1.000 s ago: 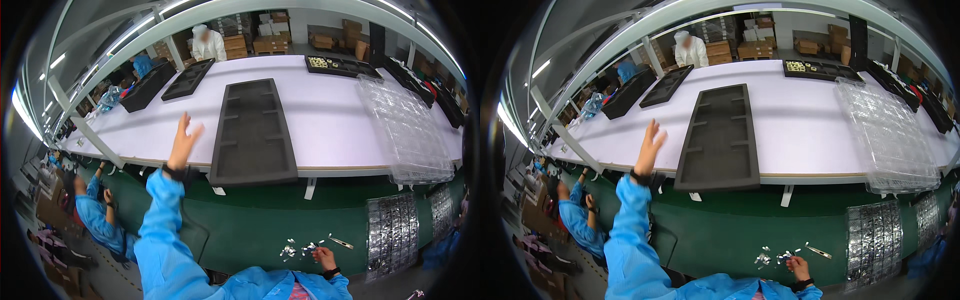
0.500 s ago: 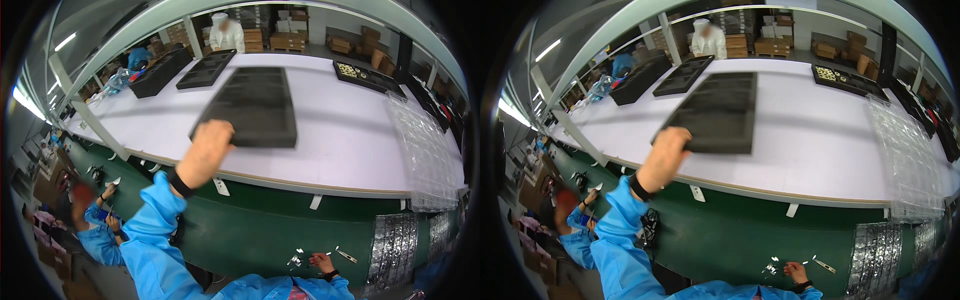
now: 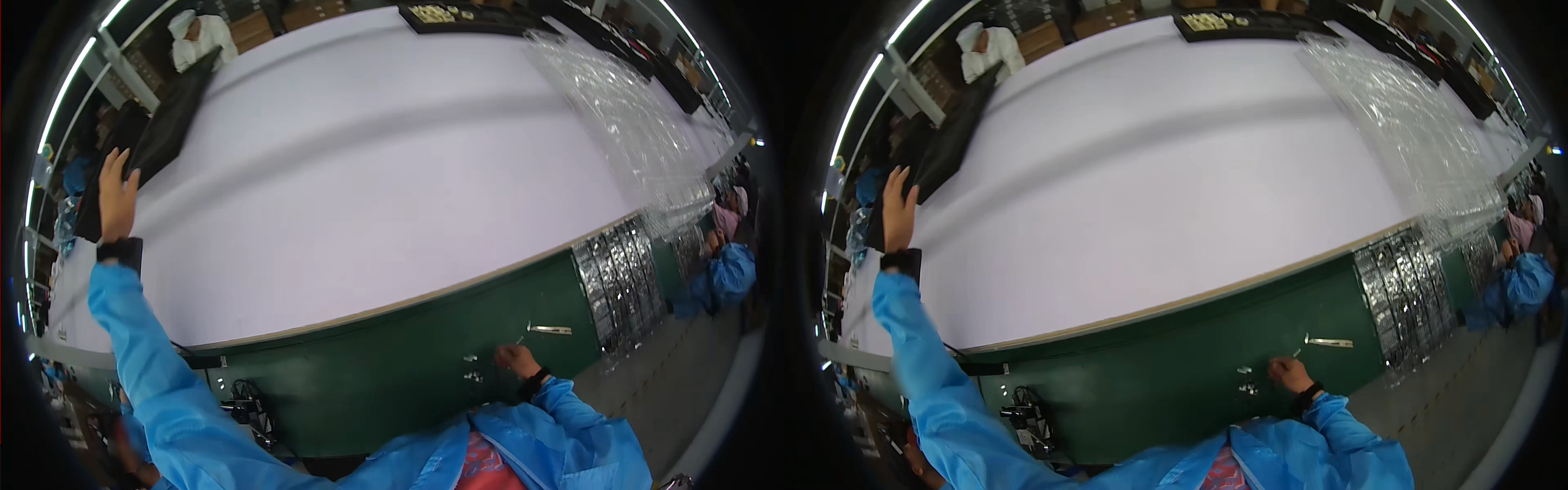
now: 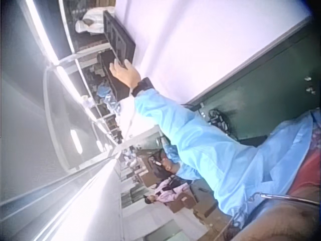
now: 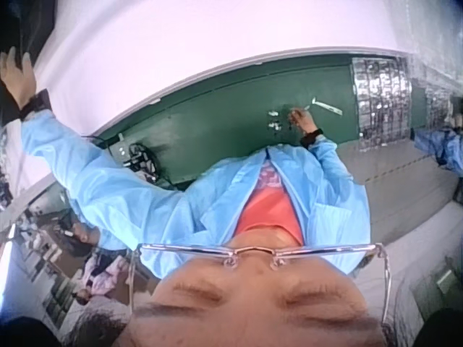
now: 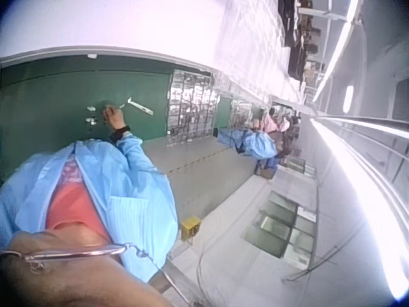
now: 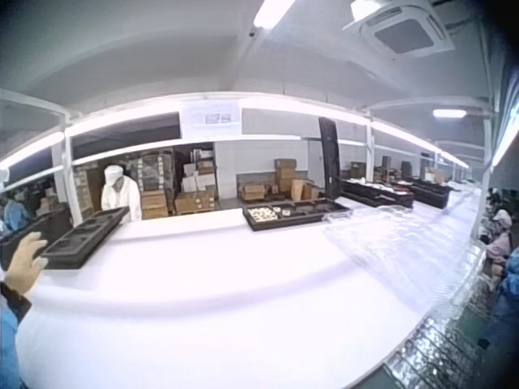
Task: The person is assembling small electronic components, specifically attaching white plastic pieces to metallic strips.
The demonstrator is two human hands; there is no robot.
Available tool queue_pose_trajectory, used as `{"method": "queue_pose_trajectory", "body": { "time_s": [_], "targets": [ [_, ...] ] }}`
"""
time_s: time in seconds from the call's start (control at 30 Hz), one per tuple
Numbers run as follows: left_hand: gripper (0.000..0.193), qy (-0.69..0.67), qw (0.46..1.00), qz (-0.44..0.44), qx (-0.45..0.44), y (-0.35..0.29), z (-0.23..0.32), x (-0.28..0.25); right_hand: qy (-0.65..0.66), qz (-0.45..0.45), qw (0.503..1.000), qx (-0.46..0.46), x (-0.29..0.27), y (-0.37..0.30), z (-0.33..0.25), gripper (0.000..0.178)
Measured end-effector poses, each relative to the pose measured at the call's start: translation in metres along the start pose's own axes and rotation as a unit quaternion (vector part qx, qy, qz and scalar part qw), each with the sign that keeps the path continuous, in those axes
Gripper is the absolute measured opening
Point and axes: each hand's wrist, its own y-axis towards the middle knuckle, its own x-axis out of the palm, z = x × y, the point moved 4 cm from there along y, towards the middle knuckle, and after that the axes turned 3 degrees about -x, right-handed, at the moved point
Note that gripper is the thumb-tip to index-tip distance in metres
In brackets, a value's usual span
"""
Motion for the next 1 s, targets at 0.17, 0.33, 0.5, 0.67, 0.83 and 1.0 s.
{"method": "queue_pose_trajectory", "body": {
  "time_s": [0.17, 0.33, 0.5, 0.67, 0.83, 1.0],
  "targets": [
    [0.033, -0.047, 0.998, 0.046, -0.011, -0.059, 0.163, -0.151, -0.164, -0.039, 0.984, -0.056, -0.011, 0.005, 0.015, 0.025],
    [0.028, -0.209, 0.977, 0.023, -0.041, -0.197, 0.303, -0.167, -0.302, 0.042, 0.943, -0.135, -0.034, -0.022, 0.021, 0.020],
    [0.035, -0.438, 0.779, -0.355, -0.274, -0.403, 0.441, -0.068, -0.306, 0.051, 0.926, -0.215, -0.041, -0.033, 0.048, 0.019],
    [0.053, -0.422, 0.732, -0.466, -0.263, -0.545, 0.547, -0.003, -0.296, 0.036, 0.933, -0.202, -0.045, -0.039, 0.047, 0.025],
    [0.062, -0.378, 0.769, -0.445, -0.259, -0.536, 0.605, 0.005, -0.320, 0.044, 0.926, -0.194, -0.048, -0.037, 0.048, 0.028],
    [0.052, -0.418, 0.773, -0.410, -0.243, -0.523, 0.648, 0.000, -0.279, 0.009, 0.937, -0.211, -0.051, -0.037, 0.056, 0.026]
  ]
}}
